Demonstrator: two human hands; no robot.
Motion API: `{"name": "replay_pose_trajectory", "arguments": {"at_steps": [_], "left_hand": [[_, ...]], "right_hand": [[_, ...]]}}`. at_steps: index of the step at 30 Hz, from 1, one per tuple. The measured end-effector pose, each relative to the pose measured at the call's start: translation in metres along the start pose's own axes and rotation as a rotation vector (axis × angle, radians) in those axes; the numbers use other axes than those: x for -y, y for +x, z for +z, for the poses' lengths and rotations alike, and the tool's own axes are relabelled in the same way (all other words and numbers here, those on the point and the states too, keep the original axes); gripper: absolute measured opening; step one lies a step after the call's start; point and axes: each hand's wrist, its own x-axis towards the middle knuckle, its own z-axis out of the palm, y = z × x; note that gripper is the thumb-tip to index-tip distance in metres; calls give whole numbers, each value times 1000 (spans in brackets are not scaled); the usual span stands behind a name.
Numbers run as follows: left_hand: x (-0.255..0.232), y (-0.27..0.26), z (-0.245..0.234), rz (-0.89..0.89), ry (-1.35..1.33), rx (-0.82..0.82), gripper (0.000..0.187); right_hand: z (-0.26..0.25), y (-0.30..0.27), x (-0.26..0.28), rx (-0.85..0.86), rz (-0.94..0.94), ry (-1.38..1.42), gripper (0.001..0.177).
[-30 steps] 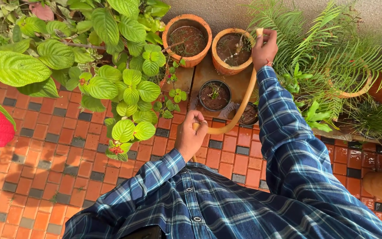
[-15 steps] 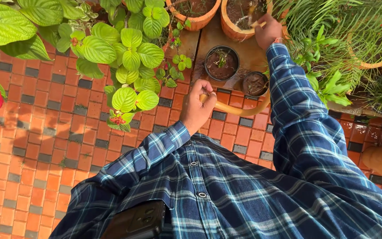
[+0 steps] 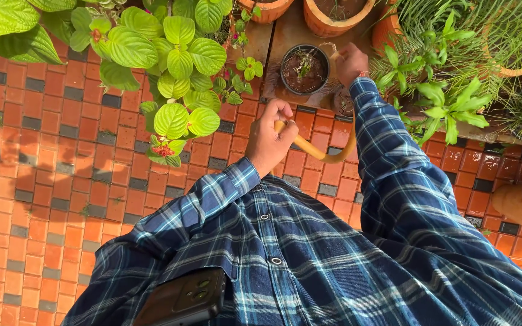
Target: The person waters several potted plants on a balcony using a garden hose.
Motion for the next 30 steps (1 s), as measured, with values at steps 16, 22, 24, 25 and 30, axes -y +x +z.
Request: {"name": "replay_pose_trajectory", "arguments": {"at_steps": [16,22,24,25,30], "left_hand": [[-3,-23,-17,29,44,-34,20],[-5,-30,-24,16,41,-42,19],[-7,-33,-26,-24,22,-27,19],[-7,-31,-28,-21,23,-29,19],[-9,-40,-30,1,68,-50,19]], "right_hand": [[5,-27,13,-230,-59,118,13],[-9,-28,30,-255,16,131,14],[-9,-25,31,-315,-71,102,16],[-8,-23,29,-317,-74,103,16],[-9,-35,35,-310,-11,139,17]]}}
